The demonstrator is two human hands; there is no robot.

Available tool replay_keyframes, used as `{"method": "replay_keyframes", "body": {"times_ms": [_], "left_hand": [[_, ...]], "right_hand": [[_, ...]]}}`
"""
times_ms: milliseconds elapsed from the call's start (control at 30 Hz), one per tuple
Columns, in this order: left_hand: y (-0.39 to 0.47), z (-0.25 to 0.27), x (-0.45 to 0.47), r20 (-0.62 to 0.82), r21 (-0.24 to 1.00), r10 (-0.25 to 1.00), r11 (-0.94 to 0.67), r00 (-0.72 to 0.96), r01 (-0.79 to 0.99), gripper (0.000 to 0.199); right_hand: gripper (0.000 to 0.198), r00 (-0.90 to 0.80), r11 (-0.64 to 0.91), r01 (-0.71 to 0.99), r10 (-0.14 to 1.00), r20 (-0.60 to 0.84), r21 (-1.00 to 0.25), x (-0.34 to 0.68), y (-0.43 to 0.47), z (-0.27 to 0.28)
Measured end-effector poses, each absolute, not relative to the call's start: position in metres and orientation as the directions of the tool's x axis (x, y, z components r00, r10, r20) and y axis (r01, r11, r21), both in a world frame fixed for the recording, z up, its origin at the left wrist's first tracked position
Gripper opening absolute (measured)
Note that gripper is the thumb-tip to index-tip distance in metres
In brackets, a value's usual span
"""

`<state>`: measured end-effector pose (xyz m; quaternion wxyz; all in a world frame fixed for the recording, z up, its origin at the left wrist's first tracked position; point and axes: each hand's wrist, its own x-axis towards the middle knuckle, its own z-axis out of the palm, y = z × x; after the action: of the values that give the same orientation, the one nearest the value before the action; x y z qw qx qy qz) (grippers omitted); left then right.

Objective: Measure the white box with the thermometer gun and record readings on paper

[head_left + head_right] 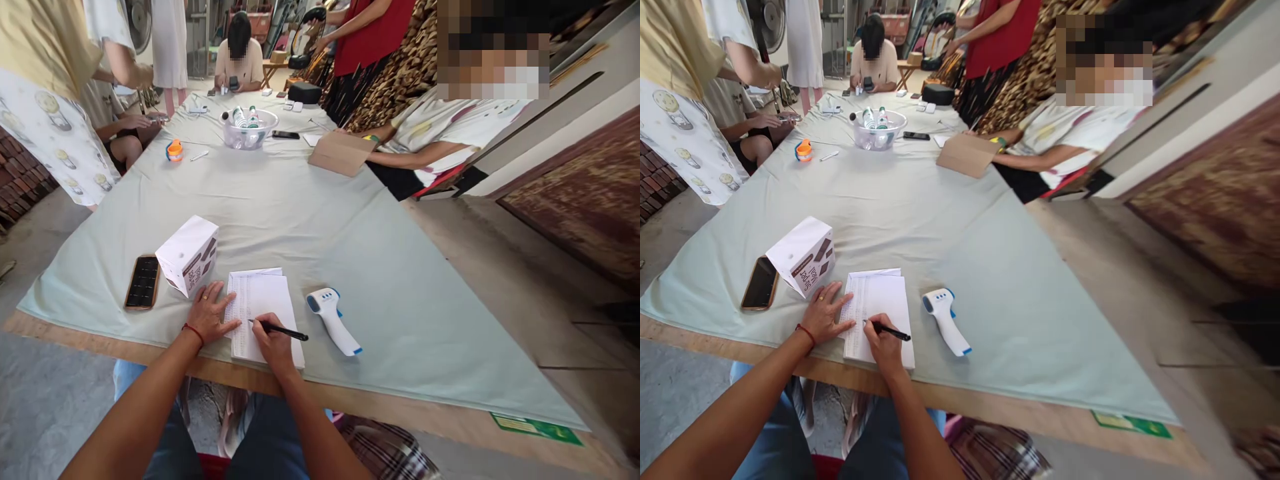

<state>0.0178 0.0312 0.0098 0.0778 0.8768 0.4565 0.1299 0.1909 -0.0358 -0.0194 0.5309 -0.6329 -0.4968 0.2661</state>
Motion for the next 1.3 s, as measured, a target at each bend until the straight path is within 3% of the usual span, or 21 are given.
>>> {"method": "replay_keyframes", "body": {"times_ms": [1300], "left_hand": [[0.0309, 0.0087, 0.018, 0.176, 0.263, 0.815, -0.58, 0.552, 0.771, 0.065]], "right_hand": [[0.015, 0.372, 0.063, 0.386, 0.903, 0.217, -0.92, 0.1915, -0.0378, -0.0154]]}}
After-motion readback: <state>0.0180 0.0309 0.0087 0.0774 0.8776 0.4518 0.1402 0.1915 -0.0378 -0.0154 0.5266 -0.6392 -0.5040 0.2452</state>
